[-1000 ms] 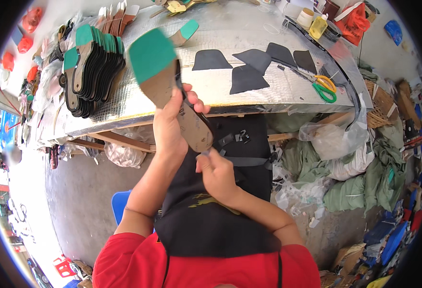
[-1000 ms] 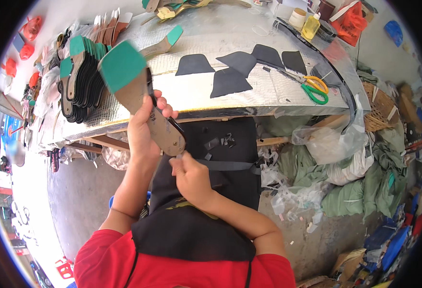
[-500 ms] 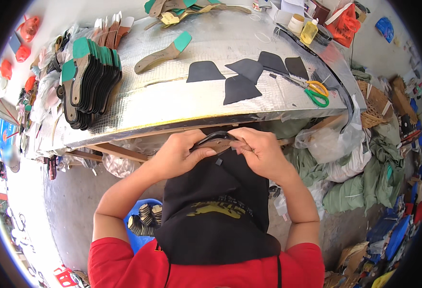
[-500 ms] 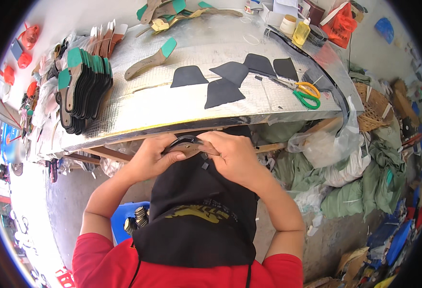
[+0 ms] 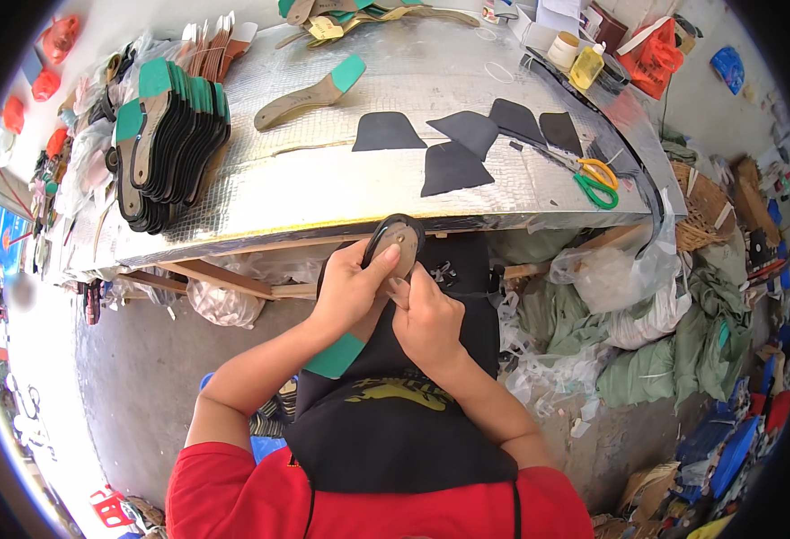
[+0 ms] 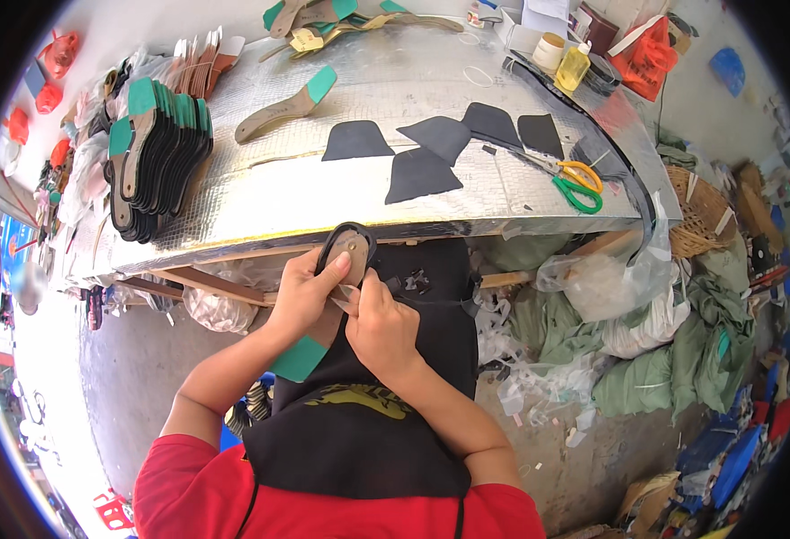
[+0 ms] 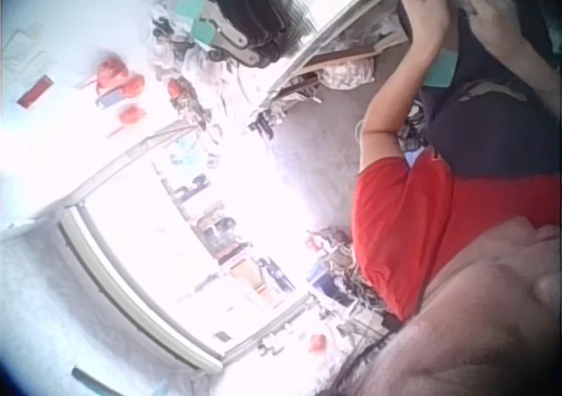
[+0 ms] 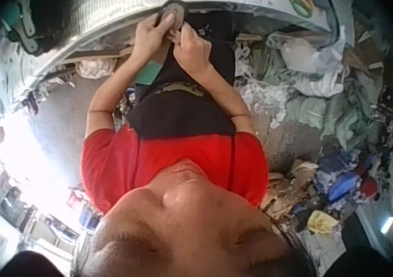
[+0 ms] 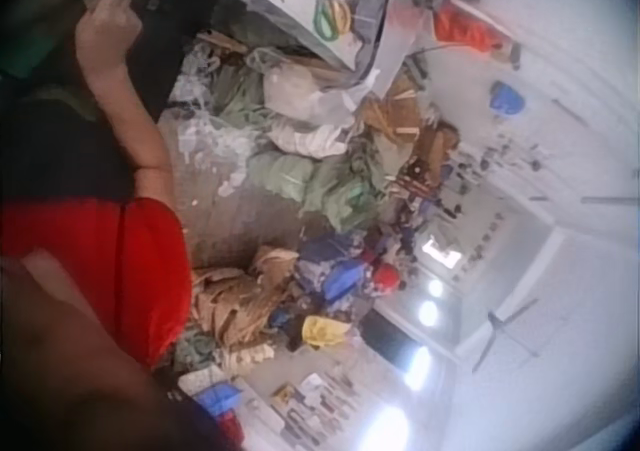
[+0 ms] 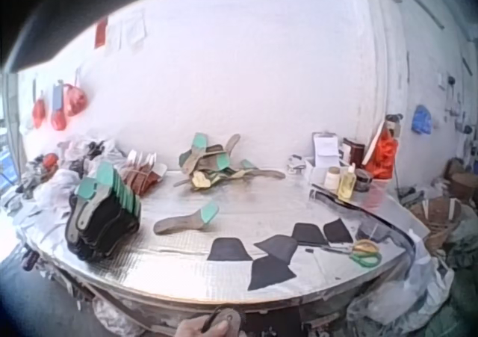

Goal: Apply adhesive tape or lining to the edges and surfaces of shoe sole components.

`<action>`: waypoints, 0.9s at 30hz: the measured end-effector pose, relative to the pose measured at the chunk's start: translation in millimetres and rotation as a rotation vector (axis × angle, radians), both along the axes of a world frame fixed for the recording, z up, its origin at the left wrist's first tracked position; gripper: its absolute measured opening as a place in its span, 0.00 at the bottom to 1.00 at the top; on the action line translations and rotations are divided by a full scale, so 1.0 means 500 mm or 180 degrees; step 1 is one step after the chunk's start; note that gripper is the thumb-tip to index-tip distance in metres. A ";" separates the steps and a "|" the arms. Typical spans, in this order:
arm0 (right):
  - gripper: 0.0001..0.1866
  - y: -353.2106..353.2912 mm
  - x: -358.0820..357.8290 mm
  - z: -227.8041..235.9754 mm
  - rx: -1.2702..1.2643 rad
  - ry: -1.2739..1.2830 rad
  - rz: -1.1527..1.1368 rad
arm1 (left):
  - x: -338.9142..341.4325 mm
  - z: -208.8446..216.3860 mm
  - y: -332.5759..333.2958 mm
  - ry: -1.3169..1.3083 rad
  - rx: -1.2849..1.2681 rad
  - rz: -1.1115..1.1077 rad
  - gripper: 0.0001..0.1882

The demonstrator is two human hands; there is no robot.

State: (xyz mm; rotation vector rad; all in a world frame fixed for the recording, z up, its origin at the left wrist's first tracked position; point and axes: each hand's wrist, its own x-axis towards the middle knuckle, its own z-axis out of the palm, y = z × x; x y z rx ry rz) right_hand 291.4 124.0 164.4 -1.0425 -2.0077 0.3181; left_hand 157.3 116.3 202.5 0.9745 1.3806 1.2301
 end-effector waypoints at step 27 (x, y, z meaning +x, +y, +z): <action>0.12 -0.003 0.059 0.001 -0.4126 0.2249 0.1684 | -0.057 0.036 0.024 -0.1820 -0.0477 0.0292 0.17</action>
